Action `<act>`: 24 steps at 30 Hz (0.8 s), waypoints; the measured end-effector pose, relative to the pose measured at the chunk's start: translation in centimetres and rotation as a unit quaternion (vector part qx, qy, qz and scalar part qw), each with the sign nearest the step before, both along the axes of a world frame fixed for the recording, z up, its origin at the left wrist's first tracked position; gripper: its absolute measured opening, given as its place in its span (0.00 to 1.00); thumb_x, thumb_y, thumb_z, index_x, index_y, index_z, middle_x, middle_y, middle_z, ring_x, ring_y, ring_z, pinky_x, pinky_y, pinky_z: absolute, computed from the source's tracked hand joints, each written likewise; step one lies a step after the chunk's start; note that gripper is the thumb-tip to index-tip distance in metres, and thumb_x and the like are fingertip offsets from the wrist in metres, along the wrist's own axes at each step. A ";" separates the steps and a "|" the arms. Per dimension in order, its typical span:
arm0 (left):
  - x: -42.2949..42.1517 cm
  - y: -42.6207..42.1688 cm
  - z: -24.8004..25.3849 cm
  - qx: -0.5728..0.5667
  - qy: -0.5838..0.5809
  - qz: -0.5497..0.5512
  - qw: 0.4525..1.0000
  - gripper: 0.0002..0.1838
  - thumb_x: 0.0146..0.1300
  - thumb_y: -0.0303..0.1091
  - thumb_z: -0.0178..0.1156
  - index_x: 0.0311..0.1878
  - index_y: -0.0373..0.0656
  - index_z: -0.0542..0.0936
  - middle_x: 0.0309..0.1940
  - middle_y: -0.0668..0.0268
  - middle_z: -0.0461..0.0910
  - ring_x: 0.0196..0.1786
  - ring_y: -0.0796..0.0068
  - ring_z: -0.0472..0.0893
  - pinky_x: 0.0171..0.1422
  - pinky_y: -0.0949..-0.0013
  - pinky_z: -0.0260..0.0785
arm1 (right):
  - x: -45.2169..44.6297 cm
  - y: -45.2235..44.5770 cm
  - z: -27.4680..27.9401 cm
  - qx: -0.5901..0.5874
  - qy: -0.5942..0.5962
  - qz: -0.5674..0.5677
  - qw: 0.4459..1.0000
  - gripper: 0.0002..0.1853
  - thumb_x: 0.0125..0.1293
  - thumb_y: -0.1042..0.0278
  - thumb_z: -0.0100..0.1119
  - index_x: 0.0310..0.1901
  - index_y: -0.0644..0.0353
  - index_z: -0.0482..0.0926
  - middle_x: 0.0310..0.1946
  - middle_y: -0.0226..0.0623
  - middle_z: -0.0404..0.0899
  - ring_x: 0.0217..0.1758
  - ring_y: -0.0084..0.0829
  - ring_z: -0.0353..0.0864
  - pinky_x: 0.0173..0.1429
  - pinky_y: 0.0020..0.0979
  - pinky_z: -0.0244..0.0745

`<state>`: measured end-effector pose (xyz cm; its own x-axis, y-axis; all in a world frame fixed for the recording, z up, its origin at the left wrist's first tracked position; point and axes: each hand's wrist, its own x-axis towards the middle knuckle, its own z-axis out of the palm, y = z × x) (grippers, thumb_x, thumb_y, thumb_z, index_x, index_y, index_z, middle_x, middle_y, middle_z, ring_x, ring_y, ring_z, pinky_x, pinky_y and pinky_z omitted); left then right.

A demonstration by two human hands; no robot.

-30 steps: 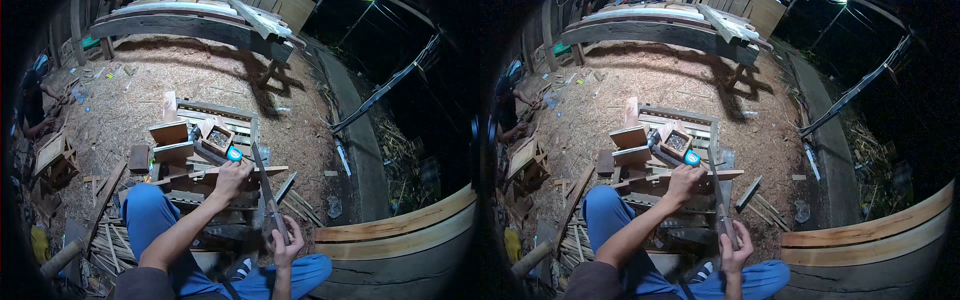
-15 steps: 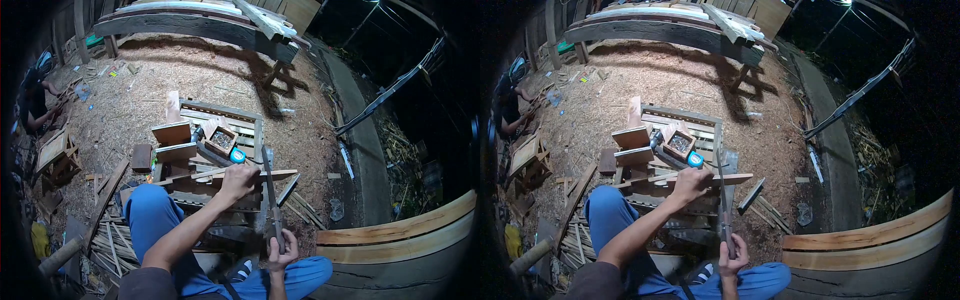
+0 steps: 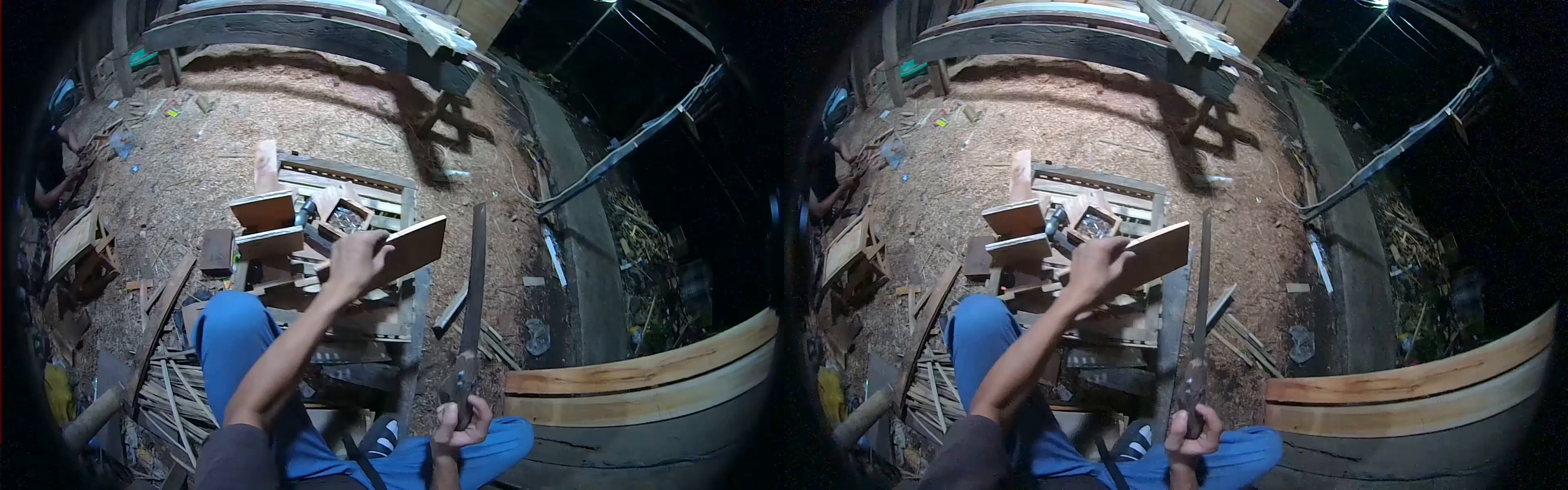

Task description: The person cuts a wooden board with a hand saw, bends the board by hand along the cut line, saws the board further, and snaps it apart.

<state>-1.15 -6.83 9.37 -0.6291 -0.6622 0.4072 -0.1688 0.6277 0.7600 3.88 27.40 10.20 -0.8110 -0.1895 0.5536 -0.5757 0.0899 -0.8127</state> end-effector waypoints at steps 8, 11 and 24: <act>2.7 3.3 3.4 -0.034 -0.045 -0.182 0.982 0.19 0.51 0.30 0.74 0.50 0.48 0.89 0.39 0.57 0.89 0.45 0.52 0.88 0.51 0.55 0.81 | -2.5 -6.3 4.4 -0.038 -0.220 0.076 0.972 0.31 0.69 0.72 0.62 0.72 0.69 0.66 0.41 0.42 0.82 0.26 0.21 0.77 0.29 0.24 0.71; 3.1 3.6 2.5 -0.097 -0.083 -0.187 0.974 0.19 0.52 0.29 0.72 0.50 0.48 0.89 0.39 0.56 0.88 0.42 0.50 0.87 0.48 0.53 0.79 | -2.9 -8.7 3.5 -0.027 -0.213 0.103 0.971 0.32 0.70 0.71 0.61 0.74 0.70 0.66 0.38 0.40 0.84 0.27 0.21 0.77 0.29 0.24 0.71; 3.6 3.0 -0.1 -0.115 -0.102 -0.178 0.972 0.23 0.49 0.28 0.70 0.53 0.48 0.89 0.42 0.59 0.89 0.46 0.52 0.86 0.52 0.52 0.78 | -3.5 -10.9 1.9 0.014 -0.266 0.099 0.959 0.28 0.70 0.70 0.61 0.69 0.72 0.73 0.50 0.45 0.84 0.38 0.27 0.85 0.38 0.27 0.80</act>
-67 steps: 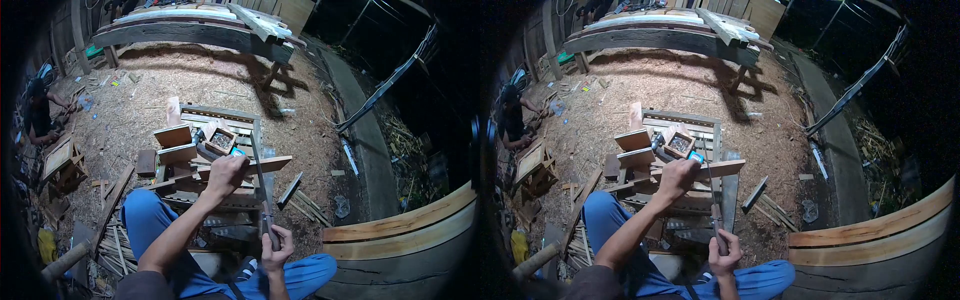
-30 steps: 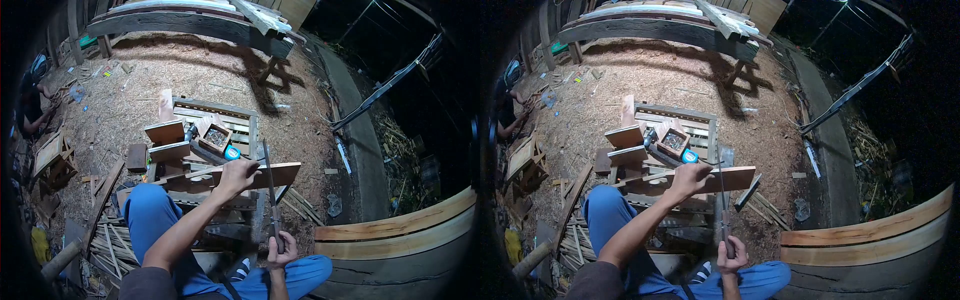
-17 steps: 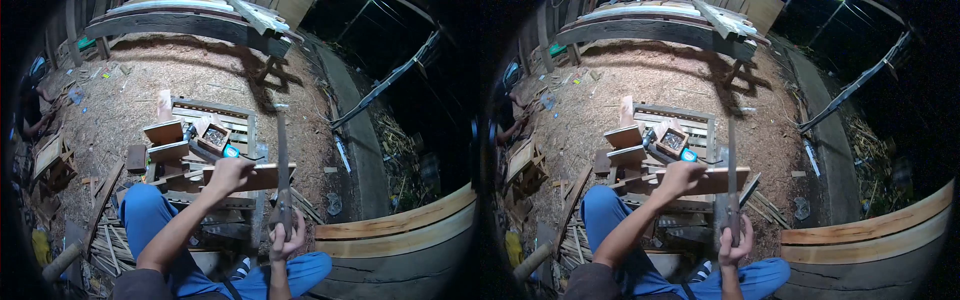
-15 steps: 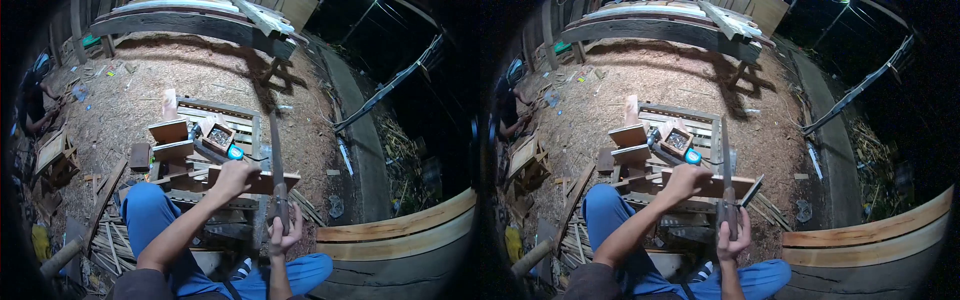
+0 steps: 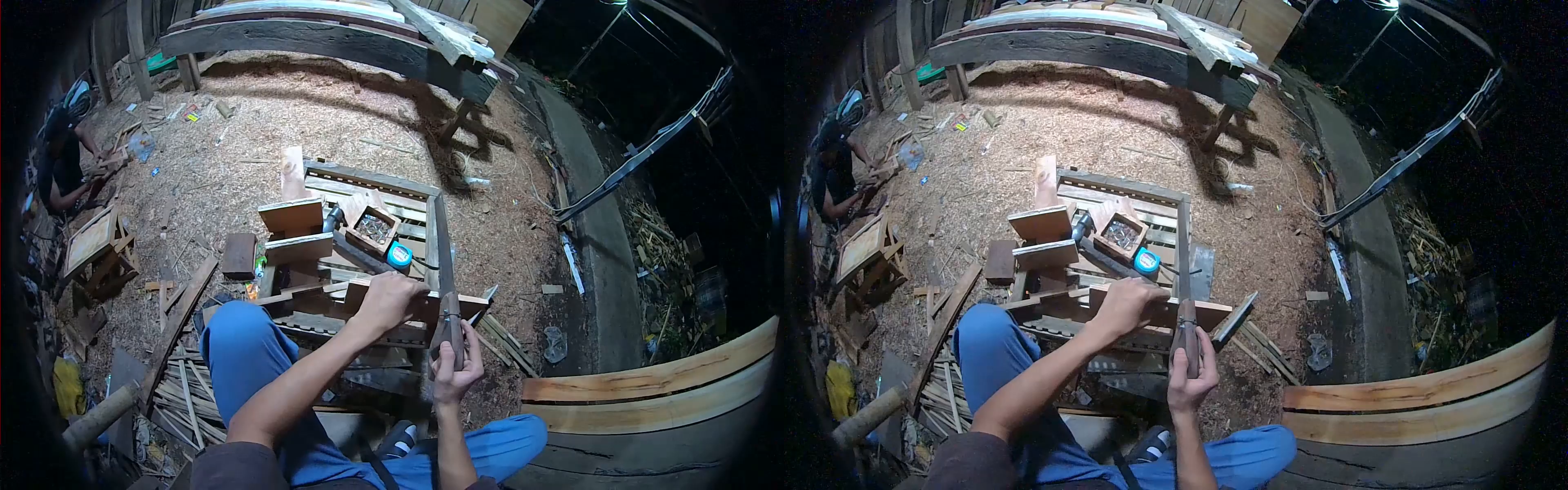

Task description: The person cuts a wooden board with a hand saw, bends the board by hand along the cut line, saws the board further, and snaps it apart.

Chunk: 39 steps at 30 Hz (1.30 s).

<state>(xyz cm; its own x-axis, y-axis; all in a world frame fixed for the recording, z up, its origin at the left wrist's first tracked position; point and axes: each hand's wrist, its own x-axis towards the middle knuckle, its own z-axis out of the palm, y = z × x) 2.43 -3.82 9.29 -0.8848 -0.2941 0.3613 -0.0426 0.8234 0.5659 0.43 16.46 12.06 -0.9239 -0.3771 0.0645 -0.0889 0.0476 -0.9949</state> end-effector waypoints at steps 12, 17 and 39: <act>0.5 -0.2 -0.6 0.019 0.041 -0.006 0.999 0.29 0.44 0.28 0.74 0.56 0.47 0.87 0.42 0.61 0.88 0.47 0.54 0.84 0.53 0.54 0.77 | 0.6 -1.8 0.0 -0.020 0.033 -0.020 0.999 0.25 0.70 0.71 0.61 0.67 0.69 0.74 0.42 0.38 0.83 0.23 0.17 0.71 0.24 0.21 0.64; 0.5 -0.1 -0.6 0.026 0.040 -0.005 0.999 0.30 0.42 0.28 0.75 0.56 0.46 0.87 0.45 0.61 0.89 0.49 0.55 0.84 0.56 0.54 0.76 | 0.7 -1.6 -0.6 -0.023 0.026 -0.031 0.999 0.26 0.69 0.71 0.61 0.67 0.70 0.75 0.42 0.37 0.82 0.22 0.16 0.69 0.23 0.22 0.62; 0.2 1.3 -0.9 -0.014 0.001 0.073 0.997 0.23 0.47 0.28 0.73 0.50 0.47 0.82 0.44 0.64 0.83 0.53 0.60 0.80 0.56 0.56 0.69 | 0.7 -3.1 -1.7 0.098 0.159 -0.032 0.982 0.20 0.71 0.72 0.61 0.62 0.72 0.76 0.57 0.51 0.81 0.61 0.40 0.80 0.69 0.40 0.73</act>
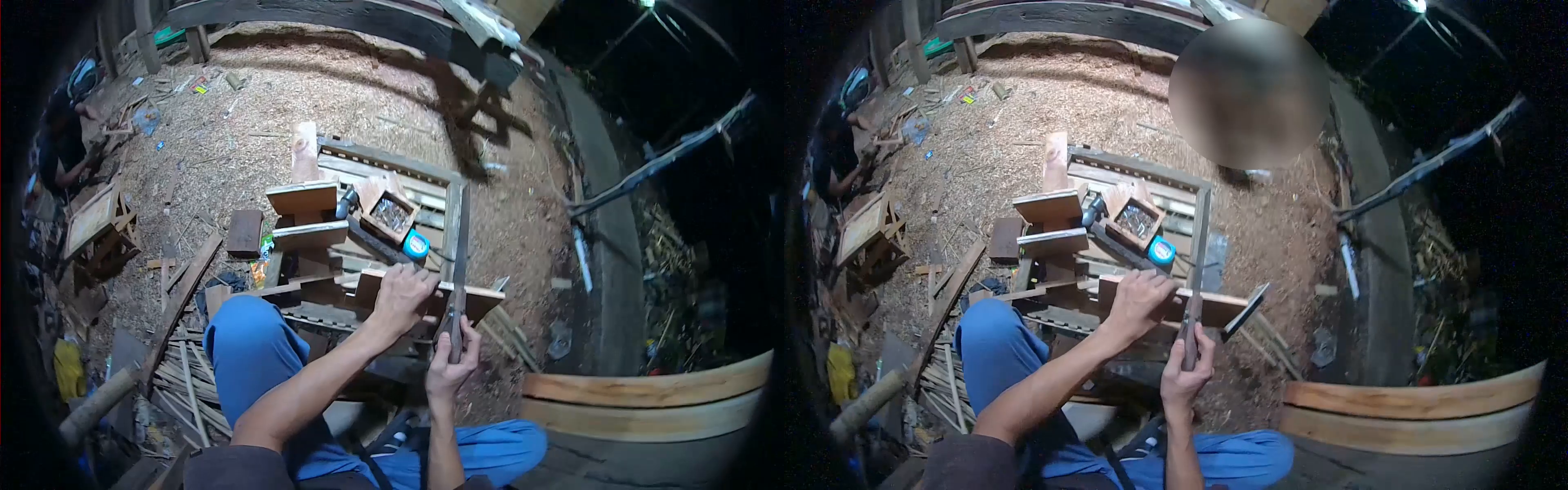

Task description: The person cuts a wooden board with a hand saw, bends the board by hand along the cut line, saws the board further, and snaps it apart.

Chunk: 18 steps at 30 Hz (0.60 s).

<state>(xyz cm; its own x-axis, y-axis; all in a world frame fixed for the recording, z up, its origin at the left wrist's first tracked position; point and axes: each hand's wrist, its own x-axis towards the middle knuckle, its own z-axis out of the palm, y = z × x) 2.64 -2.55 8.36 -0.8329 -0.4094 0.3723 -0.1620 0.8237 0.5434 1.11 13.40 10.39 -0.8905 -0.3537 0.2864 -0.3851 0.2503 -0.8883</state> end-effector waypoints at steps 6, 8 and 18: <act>-0.6 -0.6 -0.7 0.006 -0.001 0.016 1.000 0.19 0.52 0.31 0.74 0.49 0.47 0.83 0.42 0.63 0.85 0.51 0.60 0.83 0.53 0.55 0.67 | 1.6 2.1 -1.1 -0.013 -0.013 0.007 1.000 0.19 0.72 0.71 0.62 0.62 0.68 0.79 0.55 0.55 0.85 0.56 0.47 0.88 0.61 0.40 0.80; -0.7 -0.5 -0.4 0.015 0.039 0.023 0.999 0.15 0.55 0.33 0.74 0.47 0.46 0.84 0.38 0.62 0.86 0.44 0.60 0.83 0.49 0.55 0.66 | 2.1 3.4 -2.4 -0.012 0.051 0.001 0.999 0.19 0.72 0.72 0.63 0.62 0.66 0.79 0.52 0.54 0.86 0.53 0.43 0.88 0.58 0.40 0.81; -1.1 -1.8 -1.0 -0.028 0.042 0.014 0.999 0.17 0.60 0.42 0.74 0.48 0.45 0.85 0.41 0.62 0.87 0.44 0.57 0.85 0.47 0.57 0.70 | 4.8 10.4 -0.7 0.018 -0.089 0.032 0.995 0.20 0.68 0.75 0.65 0.61 0.71 0.79 0.53 0.48 0.85 0.55 0.35 0.86 0.60 0.35 0.80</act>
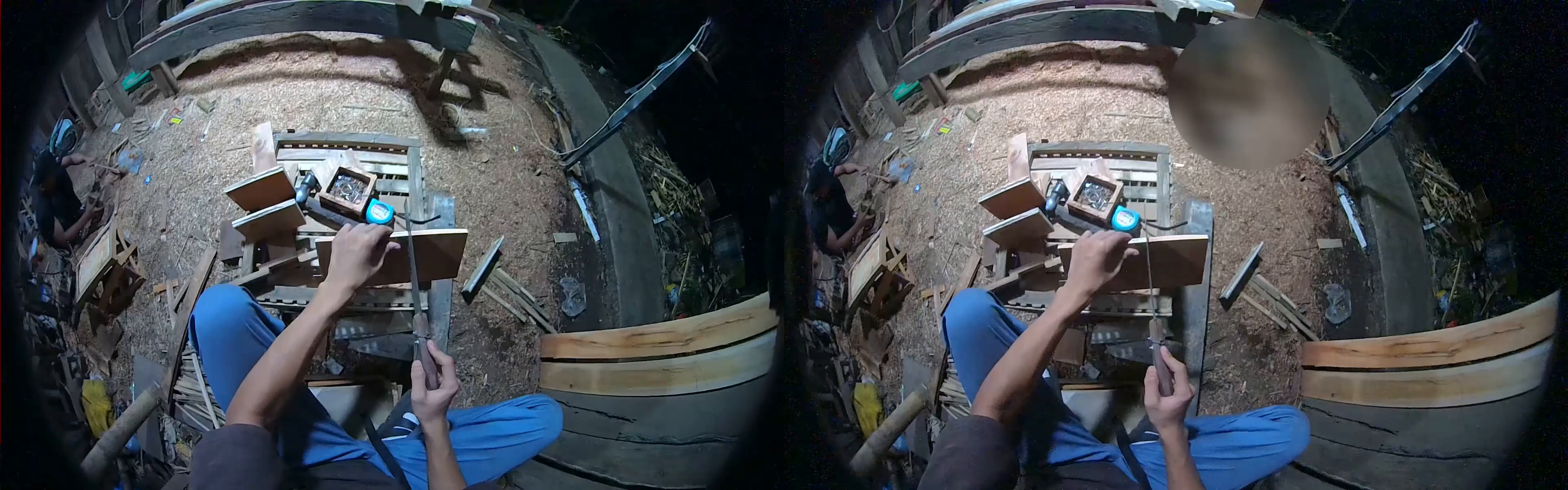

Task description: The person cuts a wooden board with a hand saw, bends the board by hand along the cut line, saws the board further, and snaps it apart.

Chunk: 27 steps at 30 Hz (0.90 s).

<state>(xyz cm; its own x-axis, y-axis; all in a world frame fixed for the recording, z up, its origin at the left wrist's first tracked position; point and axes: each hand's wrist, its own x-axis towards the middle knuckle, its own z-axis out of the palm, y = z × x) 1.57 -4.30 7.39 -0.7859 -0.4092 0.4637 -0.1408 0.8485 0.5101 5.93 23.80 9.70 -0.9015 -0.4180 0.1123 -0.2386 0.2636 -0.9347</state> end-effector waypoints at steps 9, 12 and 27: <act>0.6 -1.8 1.2 0.042 -0.015 -0.050 0.998 0.28 0.54 0.41 0.79 0.55 0.42 0.80 0.44 0.57 0.85 0.48 0.52 0.84 0.51 0.53 0.75 | -0.8 -0.4 3.2 -0.004 0.040 0.014 0.999 0.20 0.66 0.73 0.70 0.57 0.71 0.83 0.48 0.46 0.88 0.47 0.28 0.87 0.51 0.29 0.82; -0.1 -2.0 2.9 0.065 0.071 -0.038 0.995 0.25 0.52 0.39 0.79 0.52 0.45 0.80 0.36 0.57 0.84 0.41 0.50 0.84 0.45 0.51 0.75 | -2.1 -0.5 3.5 0.027 0.127 0.008 0.991 0.19 0.65 0.73 0.69 0.56 0.71 0.83 0.44 0.45 0.89 0.44 0.28 0.88 0.51 0.28 0.82; 7.6 -6.2 10.9 -0.016 0.091 0.185 0.978 0.17 0.54 0.30 0.73 0.49 0.45 0.84 0.34 0.55 0.86 0.36 0.49 0.85 0.42 0.52 0.78 | -11.7 -9.7 5.2 0.090 0.097 0.233 0.964 0.26 0.67 0.71 0.64 0.67 0.62 0.79 0.40 0.33 0.88 0.36 0.26 0.85 0.41 0.28 0.77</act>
